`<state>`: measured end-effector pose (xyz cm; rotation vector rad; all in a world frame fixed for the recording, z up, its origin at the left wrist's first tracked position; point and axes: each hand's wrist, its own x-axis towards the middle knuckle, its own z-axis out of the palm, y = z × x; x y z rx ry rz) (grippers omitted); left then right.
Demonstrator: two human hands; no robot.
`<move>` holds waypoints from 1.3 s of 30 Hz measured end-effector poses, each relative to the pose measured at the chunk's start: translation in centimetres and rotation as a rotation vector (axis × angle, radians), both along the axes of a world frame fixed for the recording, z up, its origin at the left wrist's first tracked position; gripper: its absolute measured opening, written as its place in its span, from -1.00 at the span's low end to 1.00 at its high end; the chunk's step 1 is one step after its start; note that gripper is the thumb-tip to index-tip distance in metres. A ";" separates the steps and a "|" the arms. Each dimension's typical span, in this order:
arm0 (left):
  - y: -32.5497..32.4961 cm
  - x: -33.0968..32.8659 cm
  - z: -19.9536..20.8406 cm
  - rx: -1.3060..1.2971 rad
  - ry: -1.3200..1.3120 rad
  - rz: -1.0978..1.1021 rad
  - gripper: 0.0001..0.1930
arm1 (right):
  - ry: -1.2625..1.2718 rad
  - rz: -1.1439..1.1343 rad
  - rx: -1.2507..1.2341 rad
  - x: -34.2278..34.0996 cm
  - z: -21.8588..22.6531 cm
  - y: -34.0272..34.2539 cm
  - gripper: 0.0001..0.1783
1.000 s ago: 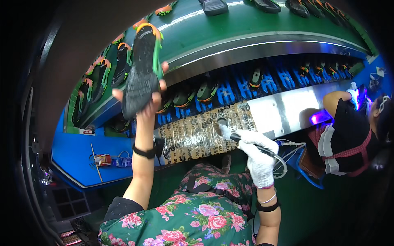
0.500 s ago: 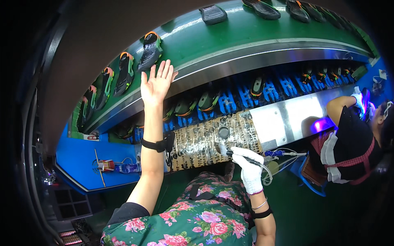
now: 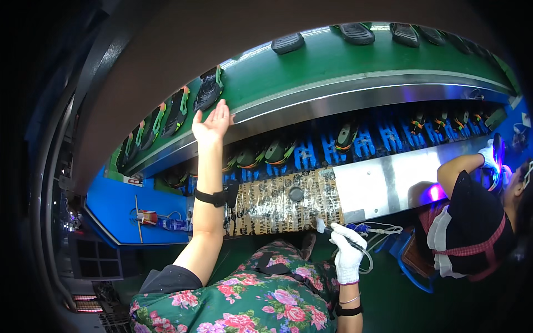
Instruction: Apply adhesive to the bottom of shoe soles using a brush tool.
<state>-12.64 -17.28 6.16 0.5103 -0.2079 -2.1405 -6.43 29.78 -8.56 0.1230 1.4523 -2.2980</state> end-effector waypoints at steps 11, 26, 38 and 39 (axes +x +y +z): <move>4.5 -18.4 1.6 -1.857 -1.172 -0.245 -0.01 | -0.062 -0.084 -0.109 -2.5 1.9 1.1 -0.78; 2.8 0.4 -0.2 -1.317 -0.643 -0.202 -0.77 | -0.104 -0.166 -0.164 -0.5 1.1 -0.7 -0.79; 0.8 15.6 1.0 -0.613 -0.500 -0.233 -0.56 | 0.026 -0.061 -0.348 -0.4 8.5 -2.1 -0.68; 1.2 15.2 -0.5 -0.684 -0.598 -0.227 -0.52 | 0.152 -0.034 -0.285 -0.2 9.6 -2.5 -0.74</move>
